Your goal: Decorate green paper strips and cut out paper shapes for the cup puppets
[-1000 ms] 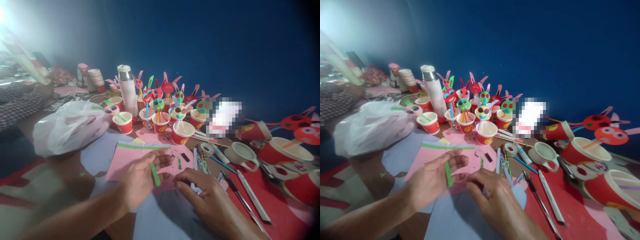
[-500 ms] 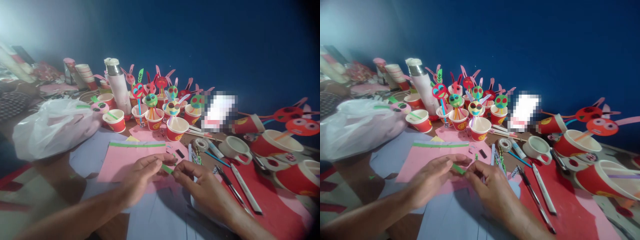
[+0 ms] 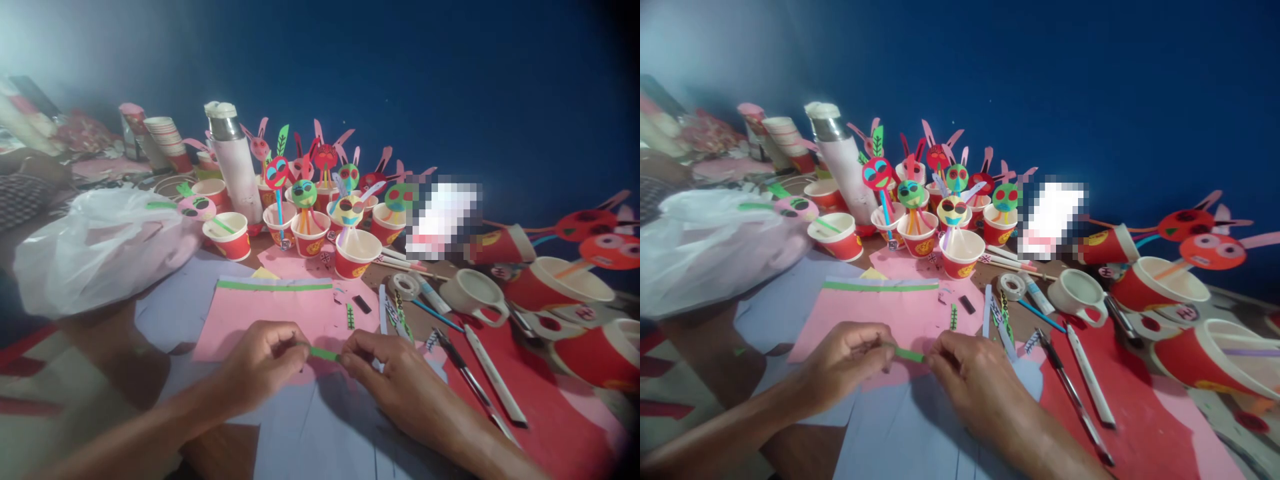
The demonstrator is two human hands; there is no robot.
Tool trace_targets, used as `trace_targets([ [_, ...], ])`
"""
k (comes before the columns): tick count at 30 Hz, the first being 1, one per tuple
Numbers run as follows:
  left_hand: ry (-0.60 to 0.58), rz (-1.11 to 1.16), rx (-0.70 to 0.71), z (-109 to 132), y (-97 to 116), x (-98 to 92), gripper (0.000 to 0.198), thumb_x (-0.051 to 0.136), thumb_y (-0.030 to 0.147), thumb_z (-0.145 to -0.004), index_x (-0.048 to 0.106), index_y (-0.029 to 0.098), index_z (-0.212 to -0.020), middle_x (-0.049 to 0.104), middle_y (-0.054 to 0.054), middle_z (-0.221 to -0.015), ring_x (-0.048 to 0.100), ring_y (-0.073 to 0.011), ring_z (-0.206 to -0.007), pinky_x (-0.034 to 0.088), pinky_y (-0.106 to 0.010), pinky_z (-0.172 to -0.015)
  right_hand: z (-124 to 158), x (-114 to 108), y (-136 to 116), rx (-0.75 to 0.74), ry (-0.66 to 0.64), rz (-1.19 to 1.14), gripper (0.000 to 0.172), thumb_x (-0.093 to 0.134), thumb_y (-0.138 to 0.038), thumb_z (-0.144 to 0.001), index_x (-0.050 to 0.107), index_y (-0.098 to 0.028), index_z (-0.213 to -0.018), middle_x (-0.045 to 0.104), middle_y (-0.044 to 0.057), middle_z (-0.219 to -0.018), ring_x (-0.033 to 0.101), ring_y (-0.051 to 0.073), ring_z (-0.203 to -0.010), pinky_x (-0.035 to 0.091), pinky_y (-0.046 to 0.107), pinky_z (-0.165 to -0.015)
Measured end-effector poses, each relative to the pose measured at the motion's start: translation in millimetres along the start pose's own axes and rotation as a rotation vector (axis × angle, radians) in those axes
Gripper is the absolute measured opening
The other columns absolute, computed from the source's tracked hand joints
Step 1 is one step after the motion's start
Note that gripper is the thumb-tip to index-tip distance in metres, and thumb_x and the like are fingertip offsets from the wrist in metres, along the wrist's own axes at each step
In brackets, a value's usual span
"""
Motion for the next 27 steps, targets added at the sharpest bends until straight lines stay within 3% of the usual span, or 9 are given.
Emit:
trace_targets([
  [9, -0.01, -0.142, 0.051, -4.7, 4.5, -3.3, 0.023, 0.047, 0.025, -0.084, 0.055, 0.015, -0.064, 0.042, 0.005, -0.058, 0.037, -0.0091, -0.055, 0.027, -0.02, -0.05, -3.2, 0.4, 1.3, 0.003, 0.015, -0.016, 0.03, 0.045, -0.03, -0.095, 0.048, -0.021, -0.066, 0.055, -0.004, -0.062, 0.05, 0.013, -0.059, 0.031, 0.026, -0.057],
  [12, 0.043, -0.176, 0.111, -8.6, 8.8, -13.8, 0.023, 0.049, 0.028, -0.088, 0.063, 0.015, -0.077, 0.054, 0.003, -0.064, 0.046, -0.0111, -0.059, 0.034, -0.02, -0.053, -4.3, -7.0, 3.4, 0.02, 0.043, -0.042, 0.031, 0.044, -0.032, -0.094, 0.047, -0.021, -0.065, 0.054, -0.004, -0.062, 0.049, 0.014, -0.059, 0.032, 0.026, -0.057],
  [16, 0.136, -0.321, 0.264, -11.7, 22.0, -23.9, 0.027, 0.046, 0.033, -0.095, 0.067, 0.018, -0.102, 0.069, -0.005, -0.095, 0.062, -0.0174, -0.083, 0.047, -0.024, -0.071, -3.3, -35.1, 7.6, 0.045, 0.156, -0.141, 0.029, 0.045, -0.036, -0.094, 0.052, -0.022, -0.069, 0.054, -0.003, -0.064, 0.051, 0.015, -0.063, 0.038, 0.026, -0.058],
  [19, 0.04, -0.669, 0.421, -8.8, 31.7, -0.4, 0.024, 0.05, 0.03, -0.094, 0.068, 0.017, -0.103, 0.069, -0.009, -0.1, 0.061, -0.023, -0.095, 0.048, -0.033, -0.084, 3.2, -64.7, 11.1, 0.079, 0.307, -0.221, 0.028, 0.048, -0.039, -0.092, 0.056, -0.023, -0.07, 0.053, -0.003, -0.063, 0.05, 0.014, -0.061, 0.039, 0.025, -0.056],
  [22, -0.05, -0.982, 0.473, -5.3, 25.4, 26.2, 0.03, 0.057, 0.035, -0.091, 0.069, 0.012, -0.106, 0.067, -0.015, -0.107, 0.059, -0.0306, -0.103, 0.049, -0.046, -0.09, 11.2, -85.5, 13.4, 0.107, 0.415, -0.265, 0.029, 0.049, -0.041, -0.092, 0.056, -0.023, -0.069, 0.053, -0.003, -0.061, 0.048, 0.014, -0.056, 0.039, 0.025, -0.052],
  [27, -0.099, -1.191, 0.502, -3.5, 12.3, 38.0, 0.05, 0.056, 0.048, -0.09, 0.065, 0.008, -0.118, 0.063, -0.02, -0.122, 0.059, -0.0331, -0.108, 0.051, -0.047, -0.091, 11.2, -86.2, 16.2, 0.113, 0.398, -0.274, 0.032, 0.048, -0.043, -0.093, 0.054, -0.023, -0.068, 0.052, -0.002, -0.061, 0.048, 0.014, -0.056, 0.04, 0.025, -0.053],
])
Point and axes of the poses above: each hand's wrist, its own z-axis away from the middle knuckle, its own x-axis out of the palm, y = z × x, the point moved 8 cm from there along -z, towards the middle knuckle
